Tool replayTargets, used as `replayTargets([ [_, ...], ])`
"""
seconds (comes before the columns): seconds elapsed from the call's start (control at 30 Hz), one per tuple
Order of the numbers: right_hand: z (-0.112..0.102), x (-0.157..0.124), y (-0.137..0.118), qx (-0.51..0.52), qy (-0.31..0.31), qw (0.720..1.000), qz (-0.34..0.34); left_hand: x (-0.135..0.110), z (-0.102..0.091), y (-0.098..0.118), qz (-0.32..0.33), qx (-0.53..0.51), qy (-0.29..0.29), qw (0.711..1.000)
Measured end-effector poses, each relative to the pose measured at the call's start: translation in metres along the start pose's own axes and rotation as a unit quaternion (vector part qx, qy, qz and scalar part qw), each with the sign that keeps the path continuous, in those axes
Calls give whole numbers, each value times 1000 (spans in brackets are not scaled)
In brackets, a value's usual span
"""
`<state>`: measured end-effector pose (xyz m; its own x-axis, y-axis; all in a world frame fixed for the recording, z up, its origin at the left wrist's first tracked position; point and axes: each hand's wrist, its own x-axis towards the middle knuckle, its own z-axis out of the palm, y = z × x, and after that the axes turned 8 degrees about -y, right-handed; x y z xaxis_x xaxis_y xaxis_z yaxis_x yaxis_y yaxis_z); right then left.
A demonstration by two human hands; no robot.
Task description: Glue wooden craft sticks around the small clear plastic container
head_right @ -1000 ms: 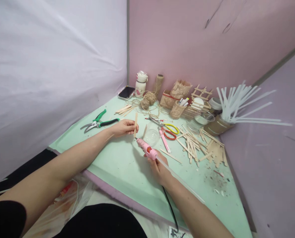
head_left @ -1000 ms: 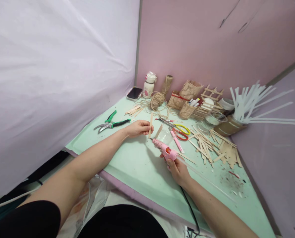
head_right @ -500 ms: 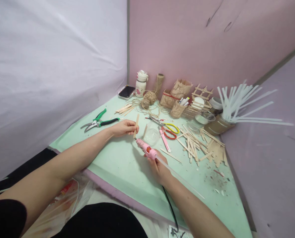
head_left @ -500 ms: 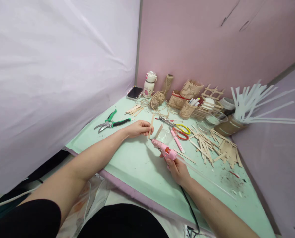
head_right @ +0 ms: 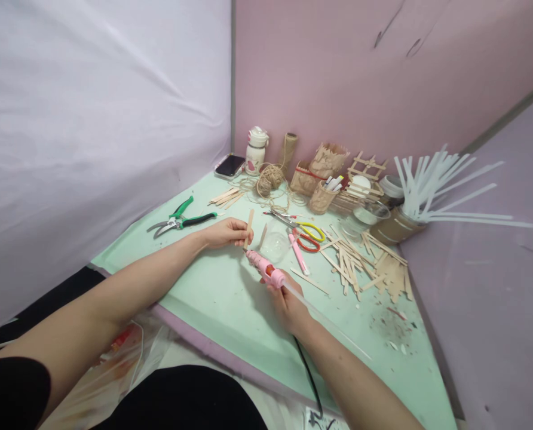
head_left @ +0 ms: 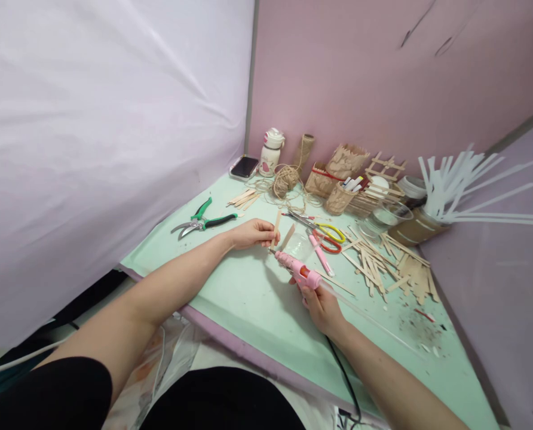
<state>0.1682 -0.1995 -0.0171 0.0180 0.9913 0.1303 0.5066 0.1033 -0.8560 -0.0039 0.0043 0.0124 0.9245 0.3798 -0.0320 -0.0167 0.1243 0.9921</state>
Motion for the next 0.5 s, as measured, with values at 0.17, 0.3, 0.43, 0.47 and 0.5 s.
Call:
replayTargets([
  [0.17, -1, 1, 1, -10, -20, 1000, 4, 0, -4, 1, 15, -3, 14, 1000],
  [0.3, -2, 1, 1, -9, -23, 1000, 1, 0, -5, 0, 18, -5, 13, 1000],
  [0.43, -1, 0, 2, -8, -18, 1000, -7, -1, -5, -1, 17, -7, 5, 1000],
  [0.47, -1, 0, 2, -9, -17, 1000, -10, -1, -5, -1, 17, -7, 4, 1000],
  [0.5, -1, 0, 3, -10, -15, 1000, -13, -1, -5, -1, 17, -7, 2, 1000],
])
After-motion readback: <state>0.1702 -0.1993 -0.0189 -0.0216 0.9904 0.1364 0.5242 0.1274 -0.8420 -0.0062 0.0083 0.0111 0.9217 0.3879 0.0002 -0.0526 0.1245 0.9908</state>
